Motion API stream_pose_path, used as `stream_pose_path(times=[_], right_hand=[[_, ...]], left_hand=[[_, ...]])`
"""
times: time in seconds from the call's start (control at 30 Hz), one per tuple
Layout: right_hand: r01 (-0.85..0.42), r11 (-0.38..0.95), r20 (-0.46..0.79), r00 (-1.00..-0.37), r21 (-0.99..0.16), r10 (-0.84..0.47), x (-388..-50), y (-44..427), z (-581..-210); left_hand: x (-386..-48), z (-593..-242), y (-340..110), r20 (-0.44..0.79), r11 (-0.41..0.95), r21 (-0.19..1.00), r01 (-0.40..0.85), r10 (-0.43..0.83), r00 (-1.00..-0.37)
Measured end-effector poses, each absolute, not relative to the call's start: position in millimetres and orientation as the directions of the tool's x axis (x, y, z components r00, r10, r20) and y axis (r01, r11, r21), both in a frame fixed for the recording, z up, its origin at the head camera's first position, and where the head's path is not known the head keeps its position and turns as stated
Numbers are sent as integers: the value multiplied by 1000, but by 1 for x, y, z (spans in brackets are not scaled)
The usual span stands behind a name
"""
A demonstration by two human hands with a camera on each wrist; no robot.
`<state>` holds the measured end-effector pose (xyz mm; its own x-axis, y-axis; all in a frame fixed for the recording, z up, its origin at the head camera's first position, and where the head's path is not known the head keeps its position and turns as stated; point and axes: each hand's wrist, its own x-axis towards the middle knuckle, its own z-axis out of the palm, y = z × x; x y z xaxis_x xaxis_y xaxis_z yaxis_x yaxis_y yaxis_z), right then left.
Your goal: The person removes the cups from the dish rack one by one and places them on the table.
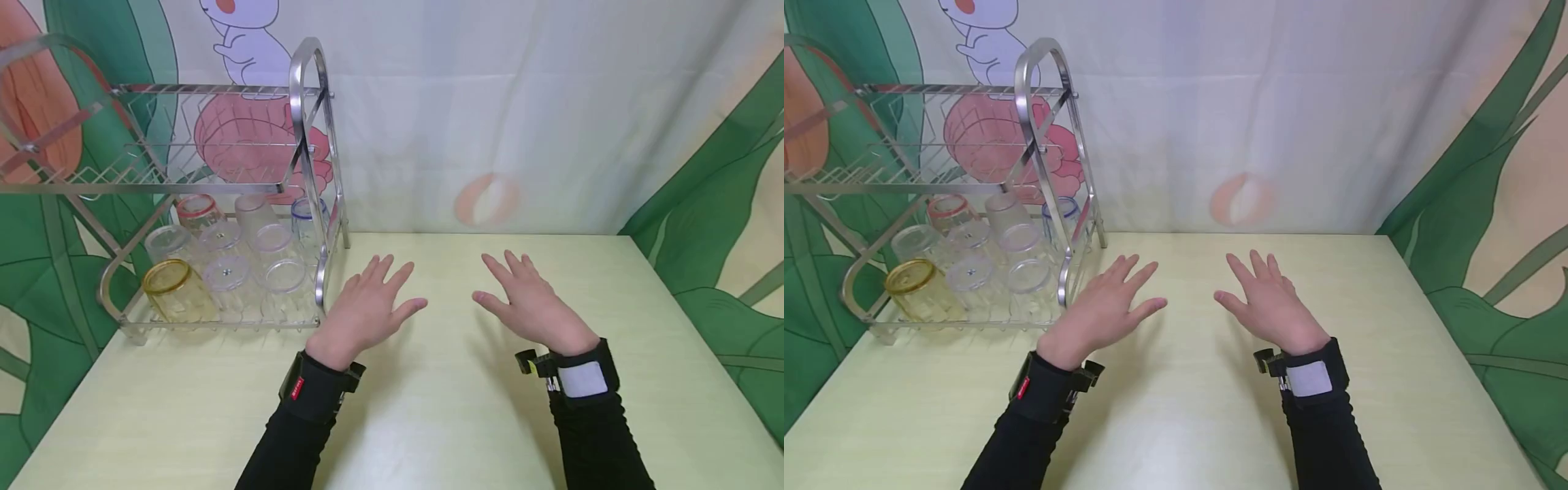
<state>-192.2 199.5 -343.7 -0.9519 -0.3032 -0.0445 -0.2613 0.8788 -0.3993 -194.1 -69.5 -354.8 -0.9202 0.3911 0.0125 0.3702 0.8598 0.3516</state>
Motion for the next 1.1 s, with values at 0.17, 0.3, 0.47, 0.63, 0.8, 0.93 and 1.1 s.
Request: stream_pose_path(times=[0.17,0.3,0.47,0.63,0.8,0.93,1.1], right_hand=[[-269,871,-25,-952,-411,-306,-193,201,-337],[-264,853,-28,-951,-449,-309,-194,200,-334],[-232,824,-76,-946,-517,-314,-193,197,-332],[-212,819,-73,-953,-533,-294,-195,196,-329],[-206,790,-58,-955,-578,-292,-195,193,-328],[-204,758,-46,-955,-620,-294,-194,189,-330],[-184,732,-52,-956,-655,-288,-192,182,-334]], left_hand=[[-191,-346,-75,21,855,357,377,396,-918],[-186,-338,-81,60,850,354,390,395,-917],[-178,-332,-89,140,878,291,380,354,-925],[-174,-326,-98,232,906,234,352,299,-925],[-174,-324,-112,281,921,224,318,251,-926],[-174,-325,-125,336,940,210,270,190,-922],[-174,-329,-139,377,942,239,237,135,-916]])
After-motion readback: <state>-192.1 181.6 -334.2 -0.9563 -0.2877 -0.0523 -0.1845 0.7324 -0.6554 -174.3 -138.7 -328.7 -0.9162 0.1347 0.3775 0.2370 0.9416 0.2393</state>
